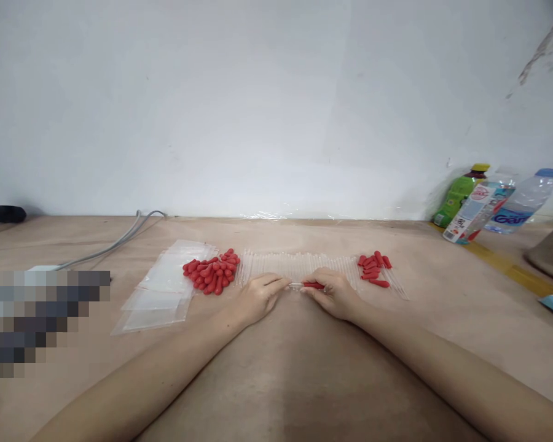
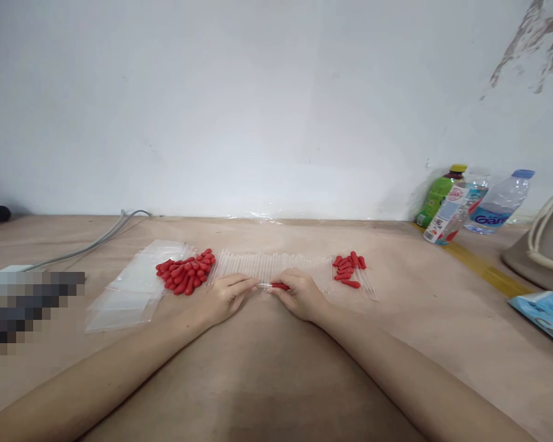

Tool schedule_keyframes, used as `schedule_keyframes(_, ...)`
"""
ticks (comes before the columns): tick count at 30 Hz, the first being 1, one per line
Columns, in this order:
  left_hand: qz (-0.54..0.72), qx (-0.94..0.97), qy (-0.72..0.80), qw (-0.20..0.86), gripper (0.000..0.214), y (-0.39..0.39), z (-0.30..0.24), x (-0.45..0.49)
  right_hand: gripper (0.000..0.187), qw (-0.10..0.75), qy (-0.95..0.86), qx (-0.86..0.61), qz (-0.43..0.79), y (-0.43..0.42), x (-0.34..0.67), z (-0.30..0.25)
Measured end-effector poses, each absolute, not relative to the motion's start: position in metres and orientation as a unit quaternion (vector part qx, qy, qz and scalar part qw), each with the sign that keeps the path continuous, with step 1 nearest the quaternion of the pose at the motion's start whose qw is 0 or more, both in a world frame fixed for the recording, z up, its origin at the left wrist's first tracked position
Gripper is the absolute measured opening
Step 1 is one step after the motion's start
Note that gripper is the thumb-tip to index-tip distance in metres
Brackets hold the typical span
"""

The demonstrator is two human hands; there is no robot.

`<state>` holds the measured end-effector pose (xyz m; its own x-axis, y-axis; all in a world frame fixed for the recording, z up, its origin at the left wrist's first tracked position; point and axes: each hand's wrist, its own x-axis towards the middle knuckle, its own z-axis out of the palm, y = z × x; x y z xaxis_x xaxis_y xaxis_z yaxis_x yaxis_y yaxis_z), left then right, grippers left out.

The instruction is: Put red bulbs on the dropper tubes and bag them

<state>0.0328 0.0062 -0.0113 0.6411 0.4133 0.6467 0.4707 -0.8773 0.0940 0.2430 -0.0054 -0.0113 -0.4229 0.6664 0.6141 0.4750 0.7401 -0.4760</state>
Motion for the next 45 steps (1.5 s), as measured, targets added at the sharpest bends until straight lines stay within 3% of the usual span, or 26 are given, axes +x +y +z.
schedule_keyframes(6, -0.356, -0.896, -0.264, -0.025, 0.022, 0.005, -0.004, 0.032, 0.019, 0.41, -0.772, -0.364, 0.321, -0.005, 0.246, -0.007)
schedule_keyframes(13, -0.357, -0.891, -0.275, -0.056, 0.021, 0.004, -0.002, 0.032, 0.026, 0.409, -0.729, -0.382, 0.395, -0.003, 0.247, -0.007)
schedule_keyframes(16, -0.354, -0.891, -0.278, -0.053, 0.021, 0.005, -0.004, 0.032, 0.023, 0.406, -0.767, -0.37, 0.33, -0.001, 0.249, -0.006)
schedule_keyframes(22, -0.355, -0.894, -0.271, -0.025, 0.021, 0.008, -0.007, 0.031, 0.015, 0.394, -0.856, -0.332, 0.045, 0.002, 0.255, -0.006)
schedule_keyframes(25, -0.354, -0.897, -0.264, -0.01, 0.022, 0.008, -0.01, 0.032, 0.012, 0.374, -0.87, -0.322, -0.012, 0.0, 0.253, -0.006)
schedule_keyframes(45, -0.311, -0.914, -0.256, 0.044, 0.023, 0.001, -0.01, 0.036, 0.013, 0.389, -0.873, -0.294, 0.008, -0.005, 0.24, -0.013)
